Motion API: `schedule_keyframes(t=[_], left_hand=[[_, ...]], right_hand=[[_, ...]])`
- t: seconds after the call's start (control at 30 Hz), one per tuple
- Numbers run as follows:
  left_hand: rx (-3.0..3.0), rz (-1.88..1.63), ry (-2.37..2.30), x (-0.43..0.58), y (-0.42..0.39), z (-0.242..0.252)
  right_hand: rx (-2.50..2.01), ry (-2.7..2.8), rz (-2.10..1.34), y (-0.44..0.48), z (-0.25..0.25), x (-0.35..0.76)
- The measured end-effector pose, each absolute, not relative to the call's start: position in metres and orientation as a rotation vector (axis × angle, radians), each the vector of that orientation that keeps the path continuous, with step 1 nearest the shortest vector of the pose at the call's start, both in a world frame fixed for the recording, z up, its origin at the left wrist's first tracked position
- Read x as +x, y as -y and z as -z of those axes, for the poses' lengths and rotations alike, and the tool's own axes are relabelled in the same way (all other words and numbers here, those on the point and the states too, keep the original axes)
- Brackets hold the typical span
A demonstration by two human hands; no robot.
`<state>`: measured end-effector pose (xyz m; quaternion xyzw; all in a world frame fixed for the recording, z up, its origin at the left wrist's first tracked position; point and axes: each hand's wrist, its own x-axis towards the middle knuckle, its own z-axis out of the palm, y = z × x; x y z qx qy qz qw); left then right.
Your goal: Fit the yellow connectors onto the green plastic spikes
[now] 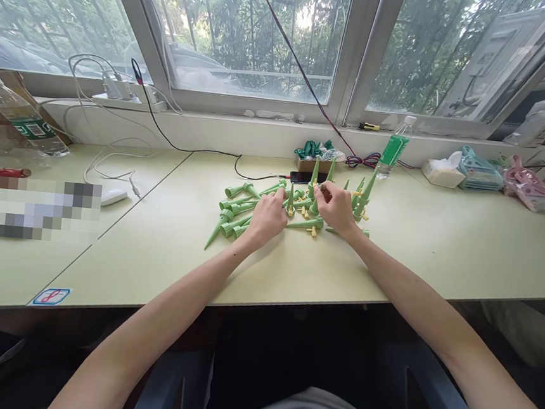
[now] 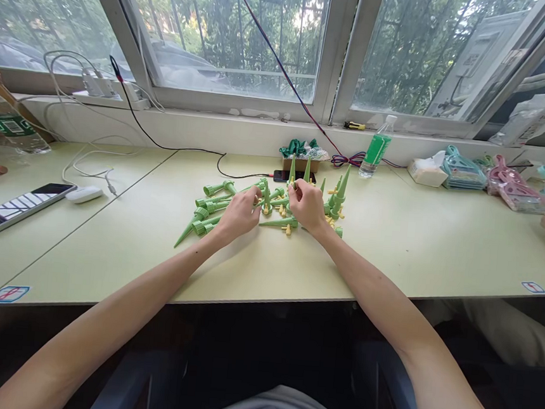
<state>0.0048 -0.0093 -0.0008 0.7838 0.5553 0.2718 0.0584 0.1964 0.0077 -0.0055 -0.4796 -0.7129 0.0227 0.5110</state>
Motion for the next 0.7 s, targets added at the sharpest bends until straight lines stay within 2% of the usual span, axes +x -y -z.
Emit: schedule_keyframes(t=[0.37,0.7], left_hand=[[2.439,-0.666,-1.930,0.0022,0.0101,-0.0027],[2.418,-0.569,-1.973,-0.0028,0.0032,-0.0005]], right_hand=[[-1.183,1.784,-0.106,-0.0117,0.0100,0.1980],[-1.124,1.682,-0.149,-0.0040,0.0052,0.1931]])
